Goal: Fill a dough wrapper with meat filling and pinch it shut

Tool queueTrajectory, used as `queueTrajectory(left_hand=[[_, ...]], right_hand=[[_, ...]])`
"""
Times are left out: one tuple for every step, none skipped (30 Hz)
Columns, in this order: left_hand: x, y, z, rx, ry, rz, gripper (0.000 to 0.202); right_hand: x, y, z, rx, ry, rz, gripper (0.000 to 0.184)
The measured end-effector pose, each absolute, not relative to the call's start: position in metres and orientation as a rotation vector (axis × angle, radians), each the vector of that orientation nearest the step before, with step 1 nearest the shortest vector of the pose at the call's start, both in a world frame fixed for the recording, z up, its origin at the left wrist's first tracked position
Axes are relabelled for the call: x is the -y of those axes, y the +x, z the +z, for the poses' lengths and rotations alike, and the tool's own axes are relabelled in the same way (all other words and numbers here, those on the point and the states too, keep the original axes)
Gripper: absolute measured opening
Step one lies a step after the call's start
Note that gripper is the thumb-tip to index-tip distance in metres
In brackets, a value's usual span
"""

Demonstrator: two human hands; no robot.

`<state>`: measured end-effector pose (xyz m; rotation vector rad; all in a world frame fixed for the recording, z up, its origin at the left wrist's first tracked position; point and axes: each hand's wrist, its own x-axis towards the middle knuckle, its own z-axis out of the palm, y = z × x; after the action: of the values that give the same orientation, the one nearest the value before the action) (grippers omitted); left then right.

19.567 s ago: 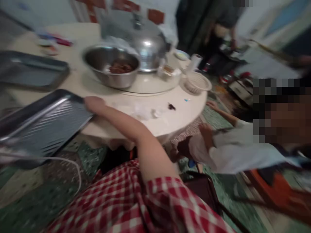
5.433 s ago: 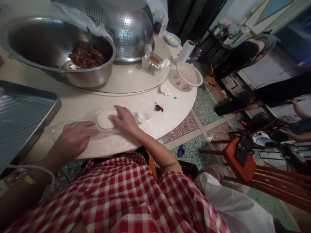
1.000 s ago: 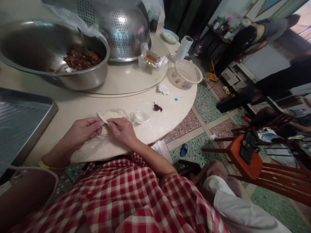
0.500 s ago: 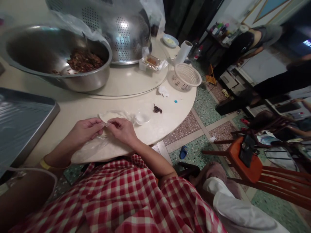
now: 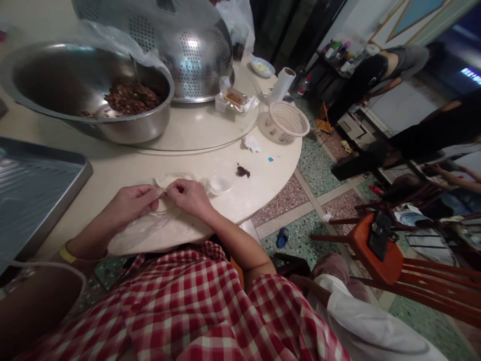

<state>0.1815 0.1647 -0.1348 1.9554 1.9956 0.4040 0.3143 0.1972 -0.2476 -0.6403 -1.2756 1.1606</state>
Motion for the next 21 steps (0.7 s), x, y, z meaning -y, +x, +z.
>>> queueTrajectory(left_hand=[[-0.165, 0.182, -0.135, -1.996, 1.95, 0.412, 0.047], [-0.165, 0.183, -0.135, -1.99, 1.944, 0.422, 0.045], [-0.165, 0.183, -0.135, -1.985, 1.938, 0.436, 0.043], [-0.165, 0.183, -0.135, -1.981, 1.93, 0.448, 0.04], [-0.165, 0.183, -0.135, -1.977, 1.918, 0.46, 0.039], [-0.164, 0.183, -0.135, -1.973, 1.906, 0.469, 0.038], [-0.164, 0.182, -0.135, -1.972, 1.895, 0.475, 0.038], [-0.164, 0.181, -0.135, -1.973, 1.888, 0.476, 0.038], [-0.163, 0.179, -0.135, -1.975, 1.881, 0.474, 0.038], [-0.163, 0.177, -0.135, -1.977, 1.875, 0.47, 0.038], [-0.162, 0.174, -0.135, -1.982, 1.873, 0.464, 0.038], [-0.162, 0.171, -0.134, -1.989, 1.873, 0.453, 0.038], [-0.161, 0.169, -0.134, -1.995, 1.874, 0.445, 0.038], [-0.161, 0.166, -0.133, -2.004, 1.874, 0.436, 0.038], [-0.161, 0.163, -0.132, -2.015, 1.872, 0.429, 0.038], [-0.16, 0.16, -0.131, -2.027, 1.867, 0.424, 0.039], [-0.16, 0.158, -0.13, -2.041, 1.855, 0.418, 0.039], [-0.16, 0.157, -0.129, -2.054, 1.838, 0.412, 0.037], [-0.159, 0.155, -0.128, -2.066, 1.819, 0.413, 0.036], [-0.158, 0.154, -0.127, -2.072, 1.801, 0.416, 0.034], [-0.156, 0.154, -0.126, -2.075, 1.788, 0.422, 0.031]], right_hand=[[-0.196, 0.314, -0.248, 1.281, -0.64, 1.16, 0.015], [-0.196, 0.314, -0.247, 1.282, -0.641, 1.163, 0.014], [-0.196, 0.314, -0.247, 1.278, -0.644, 1.169, 0.014], [-0.197, 0.314, -0.247, 1.272, -0.644, 1.178, 0.013], [-0.198, 0.313, -0.248, 1.265, -0.639, 1.189, 0.013], [-0.2, 0.313, -0.248, 1.259, -0.63, 1.201, 0.012], [-0.202, 0.312, -0.248, 1.253, -0.62, 1.213, 0.012], [-0.203, 0.312, -0.249, 1.246, -0.609, 1.227, 0.012], [-0.205, 0.312, -0.249, 1.239, -0.6, 1.242, 0.012], [-0.207, 0.312, -0.25, 1.228, -0.597, 1.255, 0.013], [-0.208, 0.312, -0.25, 1.218, -0.605, 1.26, 0.013], [-0.209, 0.313, -0.25, 1.21, -0.62, 1.254, 0.014], [-0.209, 0.313, -0.25, 1.205, -0.641, 1.24, 0.015], [-0.21, 0.314, -0.25, 1.205, -0.669, 1.216, 0.016], [-0.21, 0.314, -0.25, 1.209, -0.703, 1.187, 0.017], [-0.211, 0.315, -0.25, 1.215, -0.737, 1.158, 0.018], [-0.212, 0.315, -0.25, 1.222, -0.77, 1.132, 0.018], [-0.213, 0.315, -0.249, 1.226, -0.801, 1.109, 0.019], [-0.214, 0.315, -0.249, 1.23, -0.827, 1.089, 0.019], [-0.216, 0.315, -0.25, 1.234, -0.848, 1.073, 0.019], [-0.217, 0.315, -0.25, 1.242, -0.863, 1.059, 0.02]])
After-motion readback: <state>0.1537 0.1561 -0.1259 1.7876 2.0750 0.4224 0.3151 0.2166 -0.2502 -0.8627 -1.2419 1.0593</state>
